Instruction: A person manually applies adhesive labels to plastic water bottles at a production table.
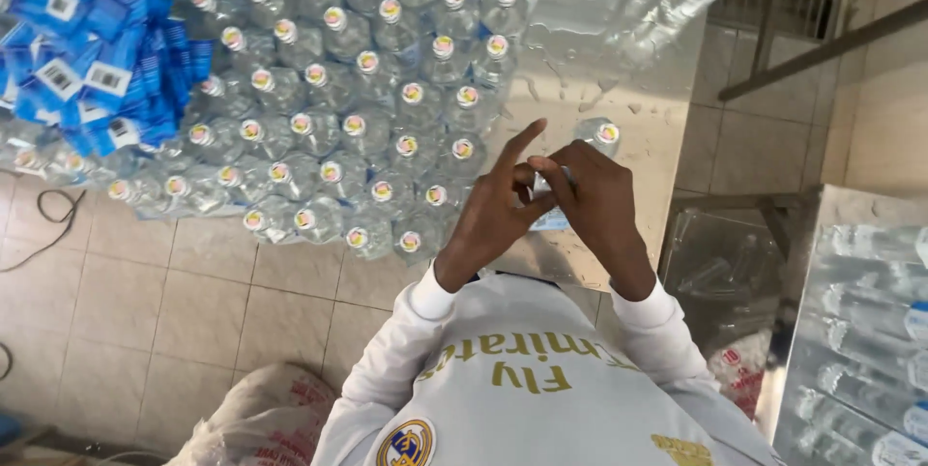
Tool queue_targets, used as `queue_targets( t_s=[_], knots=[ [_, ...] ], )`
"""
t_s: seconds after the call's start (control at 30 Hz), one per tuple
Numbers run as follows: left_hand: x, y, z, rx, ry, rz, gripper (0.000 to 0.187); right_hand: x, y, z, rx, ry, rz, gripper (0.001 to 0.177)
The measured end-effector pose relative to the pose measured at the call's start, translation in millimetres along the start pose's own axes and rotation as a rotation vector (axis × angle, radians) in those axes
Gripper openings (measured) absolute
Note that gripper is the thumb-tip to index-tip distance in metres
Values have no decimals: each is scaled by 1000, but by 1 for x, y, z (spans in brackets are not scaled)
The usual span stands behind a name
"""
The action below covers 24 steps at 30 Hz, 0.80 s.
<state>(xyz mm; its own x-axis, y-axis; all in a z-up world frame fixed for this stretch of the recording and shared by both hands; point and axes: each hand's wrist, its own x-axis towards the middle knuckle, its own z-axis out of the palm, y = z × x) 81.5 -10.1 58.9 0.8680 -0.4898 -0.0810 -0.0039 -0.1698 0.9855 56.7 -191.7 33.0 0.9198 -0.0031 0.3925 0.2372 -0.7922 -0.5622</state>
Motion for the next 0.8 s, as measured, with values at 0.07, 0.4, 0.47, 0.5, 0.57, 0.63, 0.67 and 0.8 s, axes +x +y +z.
queue_targets(
  t_s=[0.07,0.4,0.47,0.5,0.57,0.63,0.67,0.8],
  knots=[
    [4,-24,7,-80,20,-11,87,-5,13,3,16,53,36,25],
    [22,-81,50,-654,328,8,30,2,-11,-16,562,373,395,21],
    [25,-77,54,-627,368,53,30,-1,-19,-12,634,335,433,25],
    [27,-69,56,-629,355,78,31,-4,-19,-5,641,332,471,27],
    [29,-61,64,-629,336,99,33,-20,-14,14,648,333,515,32],
    [33,-62,76,-737,279,34,28,-44,-3,39,649,337,318,60],
    [37,-75,81,-735,273,36,28,-43,-20,39,648,343,319,60],
    [38,-126,95,-753,90,286,32,-71,26,72,163,215,-70,50]
  ],
)
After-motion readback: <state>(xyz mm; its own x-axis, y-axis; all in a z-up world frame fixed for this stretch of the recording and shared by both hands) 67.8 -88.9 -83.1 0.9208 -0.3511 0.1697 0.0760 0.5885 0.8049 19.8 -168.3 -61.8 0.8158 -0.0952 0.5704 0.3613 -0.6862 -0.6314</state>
